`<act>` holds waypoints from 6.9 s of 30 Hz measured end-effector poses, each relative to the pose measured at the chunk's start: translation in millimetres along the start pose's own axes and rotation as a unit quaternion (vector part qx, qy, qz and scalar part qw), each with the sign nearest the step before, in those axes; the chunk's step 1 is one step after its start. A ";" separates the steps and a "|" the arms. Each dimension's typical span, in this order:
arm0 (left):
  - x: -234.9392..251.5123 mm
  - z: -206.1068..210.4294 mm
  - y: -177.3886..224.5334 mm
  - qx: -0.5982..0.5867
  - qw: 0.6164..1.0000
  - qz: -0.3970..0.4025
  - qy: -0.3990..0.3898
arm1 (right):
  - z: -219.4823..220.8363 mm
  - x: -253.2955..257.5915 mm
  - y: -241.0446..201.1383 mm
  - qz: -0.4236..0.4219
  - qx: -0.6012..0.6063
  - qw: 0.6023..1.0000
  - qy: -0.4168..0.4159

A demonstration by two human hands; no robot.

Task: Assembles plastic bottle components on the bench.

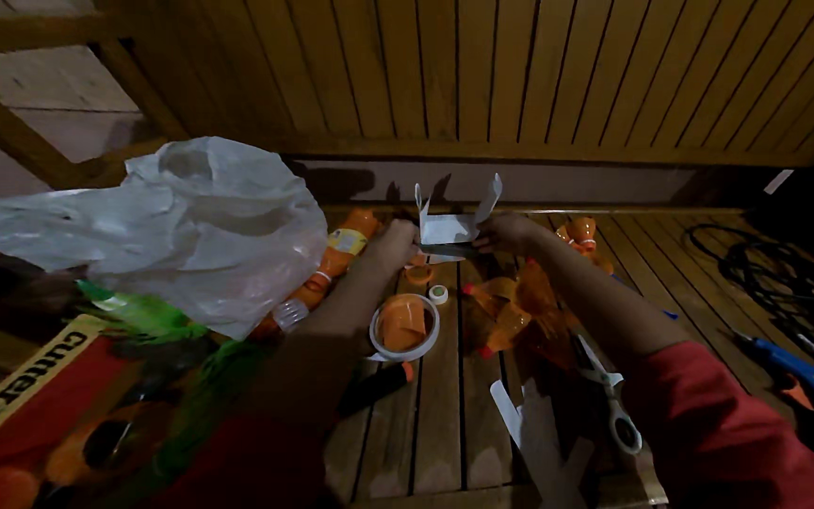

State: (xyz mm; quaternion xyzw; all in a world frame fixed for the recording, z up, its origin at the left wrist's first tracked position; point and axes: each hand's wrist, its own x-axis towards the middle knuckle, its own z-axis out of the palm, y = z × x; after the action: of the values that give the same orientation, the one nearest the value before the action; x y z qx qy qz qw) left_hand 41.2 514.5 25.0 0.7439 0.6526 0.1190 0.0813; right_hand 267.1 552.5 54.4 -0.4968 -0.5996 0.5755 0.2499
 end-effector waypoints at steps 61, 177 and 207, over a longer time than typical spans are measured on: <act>-150.0 56.5 101.6 -0.318 0.934 0.102 0.129 | -32.2 -183.2 112.6 -0.272 0.037 0.956 0.107; -146.4 -141.7 153.2 -0.320 0.946 -0.051 -0.009 | -27.8 -212.5 109.5 -0.387 0.140 0.905 0.108; -380.5 -88.0 -92.3 0.024 0.975 -0.204 0.088 | -24.0 -302.2 121.1 -0.274 -0.252 0.908 0.190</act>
State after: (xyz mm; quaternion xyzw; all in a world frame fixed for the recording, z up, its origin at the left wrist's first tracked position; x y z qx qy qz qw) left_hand -117.2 147.1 56.9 0.5831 0.7980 0.1494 0.0286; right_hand 440.6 277.2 28.1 -0.4591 -0.7786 0.2089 0.3733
